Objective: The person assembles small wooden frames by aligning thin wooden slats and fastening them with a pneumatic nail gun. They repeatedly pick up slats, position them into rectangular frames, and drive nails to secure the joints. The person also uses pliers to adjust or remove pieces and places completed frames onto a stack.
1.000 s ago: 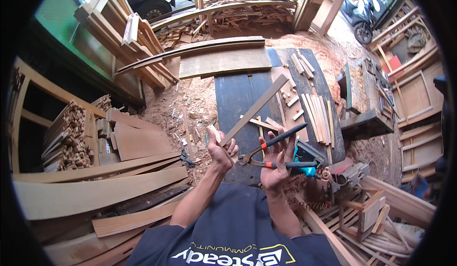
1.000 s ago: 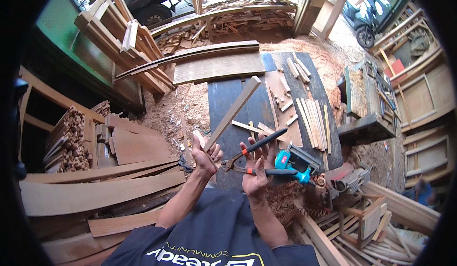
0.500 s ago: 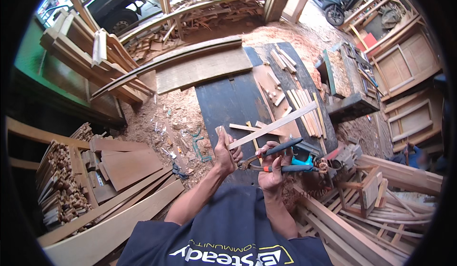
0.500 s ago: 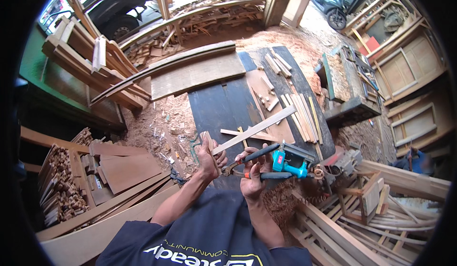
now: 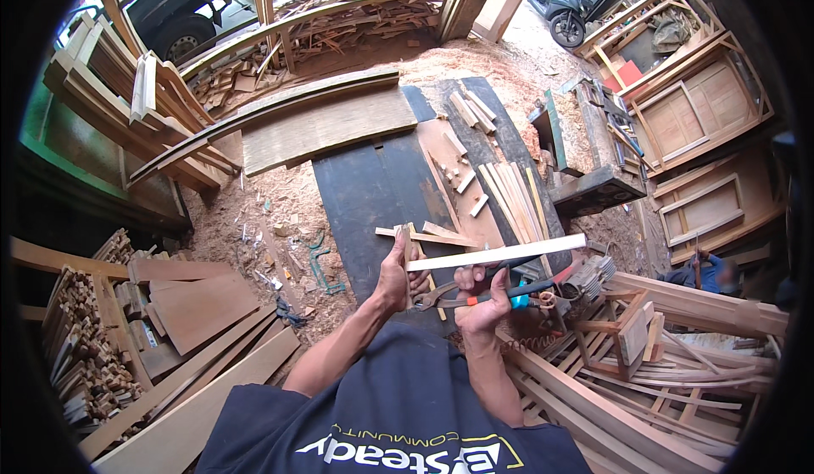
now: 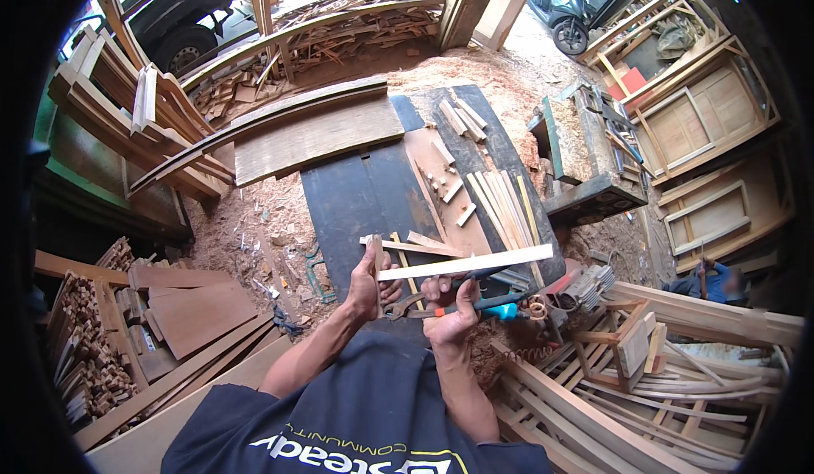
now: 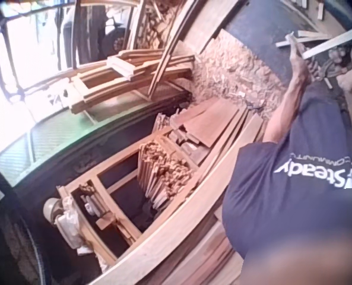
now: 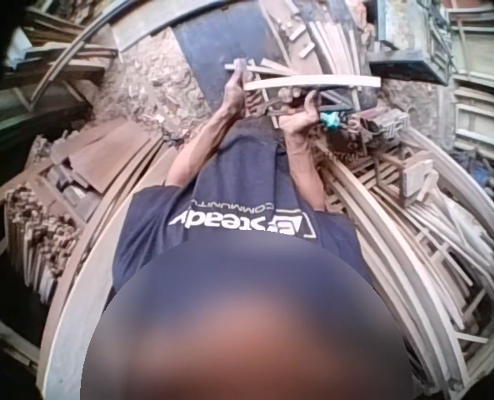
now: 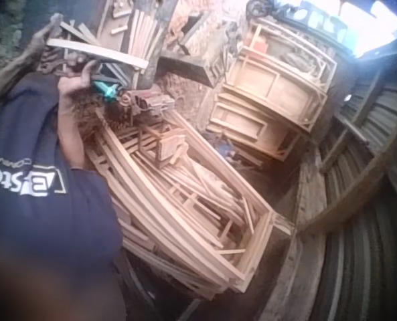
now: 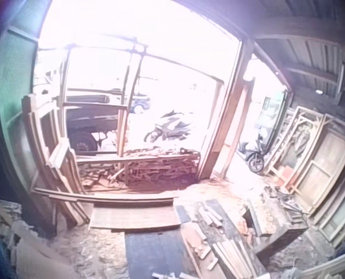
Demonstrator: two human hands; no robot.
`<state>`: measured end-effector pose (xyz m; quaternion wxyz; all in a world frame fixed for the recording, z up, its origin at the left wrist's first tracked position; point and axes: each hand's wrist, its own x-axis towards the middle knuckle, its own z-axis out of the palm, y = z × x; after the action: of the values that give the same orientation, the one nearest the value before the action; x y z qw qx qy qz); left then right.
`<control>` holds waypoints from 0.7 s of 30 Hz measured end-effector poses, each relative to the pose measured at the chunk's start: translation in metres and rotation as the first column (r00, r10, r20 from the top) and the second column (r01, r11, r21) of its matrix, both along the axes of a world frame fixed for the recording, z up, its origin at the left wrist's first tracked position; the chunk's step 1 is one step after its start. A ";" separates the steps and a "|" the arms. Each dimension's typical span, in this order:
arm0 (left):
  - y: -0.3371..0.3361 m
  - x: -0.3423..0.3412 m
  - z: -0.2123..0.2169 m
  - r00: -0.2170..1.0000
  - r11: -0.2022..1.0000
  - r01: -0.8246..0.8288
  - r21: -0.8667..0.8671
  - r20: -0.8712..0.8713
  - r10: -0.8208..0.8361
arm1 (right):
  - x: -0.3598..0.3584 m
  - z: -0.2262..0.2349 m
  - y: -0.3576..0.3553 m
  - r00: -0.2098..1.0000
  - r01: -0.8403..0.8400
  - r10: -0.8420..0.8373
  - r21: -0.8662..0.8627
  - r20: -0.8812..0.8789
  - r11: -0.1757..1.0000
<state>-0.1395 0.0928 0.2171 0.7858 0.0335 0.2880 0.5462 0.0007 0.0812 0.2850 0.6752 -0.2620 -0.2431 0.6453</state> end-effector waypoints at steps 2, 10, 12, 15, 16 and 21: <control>0.004 0.005 0.002 0.999 0.999 -0.026 0.030 0.045 0.024 | 0.006 0.001 0.007 1.000 -0.012 0.012 -0.028 -0.005 1.000; -0.001 0.002 -0.006 0.972 0.977 -0.204 -0.058 0.107 0.209 | 0.004 -0.012 0.024 0.995 -0.070 0.064 -0.083 -0.077 0.994; -0.005 0.002 -0.017 0.967 0.970 -0.237 -0.061 0.082 0.242 | 0.003 -0.022 0.027 0.993 -0.064 0.047 -0.149 -0.111 0.987; -0.013 0.003 -0.036 0.964 0.959 -0.241 -0.150 0.082 0.255 | 0.002 -0.040 0.033 0.987 -0.123 0.091 -0.265 -0.132 0.956; -0.018 0.004 -0.042 0.961 0.956 -0.247 -0.158 0.085 0.263 | 0.001 -0.046 0.032 0.986 -0.138 0.103 -0.298 -0.129 0.945; -0.040 0.004 -0.070 0.958 0.952 -0.259 -0.162 0.082 0.274 | -0.003 -0.061 0.013 0.987 -0.149 0.125 -0.293 -0.101 0.944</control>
<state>-0.1360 0.0524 0.1471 0.7191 -0.0930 0.2887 0.6252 -0.0022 0.0947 0.2243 0.5905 -0.3172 -0.1324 0.7302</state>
